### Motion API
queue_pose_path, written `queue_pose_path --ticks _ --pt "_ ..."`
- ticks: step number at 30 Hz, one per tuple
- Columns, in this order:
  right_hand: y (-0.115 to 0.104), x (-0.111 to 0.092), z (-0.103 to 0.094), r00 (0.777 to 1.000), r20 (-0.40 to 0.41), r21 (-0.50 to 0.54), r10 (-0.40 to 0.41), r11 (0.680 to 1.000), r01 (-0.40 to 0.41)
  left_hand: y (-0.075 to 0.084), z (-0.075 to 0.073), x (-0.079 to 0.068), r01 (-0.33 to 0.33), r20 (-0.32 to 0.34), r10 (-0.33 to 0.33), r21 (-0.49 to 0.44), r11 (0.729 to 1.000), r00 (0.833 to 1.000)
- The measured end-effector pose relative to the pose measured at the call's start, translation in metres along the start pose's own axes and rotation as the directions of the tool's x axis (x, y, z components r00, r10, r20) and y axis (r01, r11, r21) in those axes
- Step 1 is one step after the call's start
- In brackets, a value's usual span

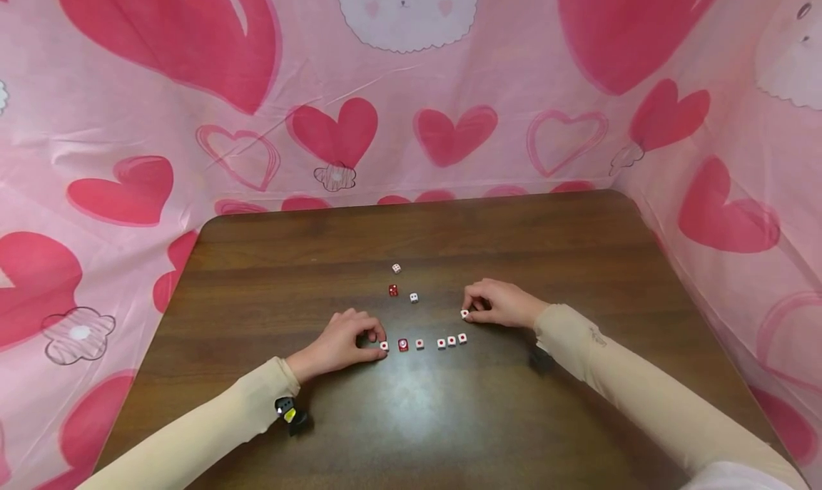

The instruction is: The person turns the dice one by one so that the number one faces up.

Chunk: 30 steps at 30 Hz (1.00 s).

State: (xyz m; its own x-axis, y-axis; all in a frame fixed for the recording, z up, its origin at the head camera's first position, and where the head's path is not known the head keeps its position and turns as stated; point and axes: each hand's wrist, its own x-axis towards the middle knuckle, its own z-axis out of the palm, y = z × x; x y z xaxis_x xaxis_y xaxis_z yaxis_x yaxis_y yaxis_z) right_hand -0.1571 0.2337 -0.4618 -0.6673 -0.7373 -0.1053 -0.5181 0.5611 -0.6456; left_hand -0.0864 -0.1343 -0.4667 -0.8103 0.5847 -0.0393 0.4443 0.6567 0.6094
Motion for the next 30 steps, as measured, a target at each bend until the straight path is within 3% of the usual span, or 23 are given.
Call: queue_pose_path --ticks 9,17,30 --pt "-0.001 -0.016 0.005 0.999 -0.024 -0.009 -0.025 1.0 0.025 0.0 -0.001 0.001 0.001 -0.008 -0.001 0.001 1.0 1.0" --pt "0.0 -0.024 0.013 0.992 -0.069 -0.076 -0.105 0.992 0.099 0.0 0.0 0.001 0.007 0.001 -0.007 -0.001 1.0 1.0" --pt "0.002 -0.03 0.019 0.959 -0.119 -0.192 -0.258 0.953 0.233 -0.001 0.0 0.0 0.007 0.009 -0.006 -0.009 1.0 1.0"
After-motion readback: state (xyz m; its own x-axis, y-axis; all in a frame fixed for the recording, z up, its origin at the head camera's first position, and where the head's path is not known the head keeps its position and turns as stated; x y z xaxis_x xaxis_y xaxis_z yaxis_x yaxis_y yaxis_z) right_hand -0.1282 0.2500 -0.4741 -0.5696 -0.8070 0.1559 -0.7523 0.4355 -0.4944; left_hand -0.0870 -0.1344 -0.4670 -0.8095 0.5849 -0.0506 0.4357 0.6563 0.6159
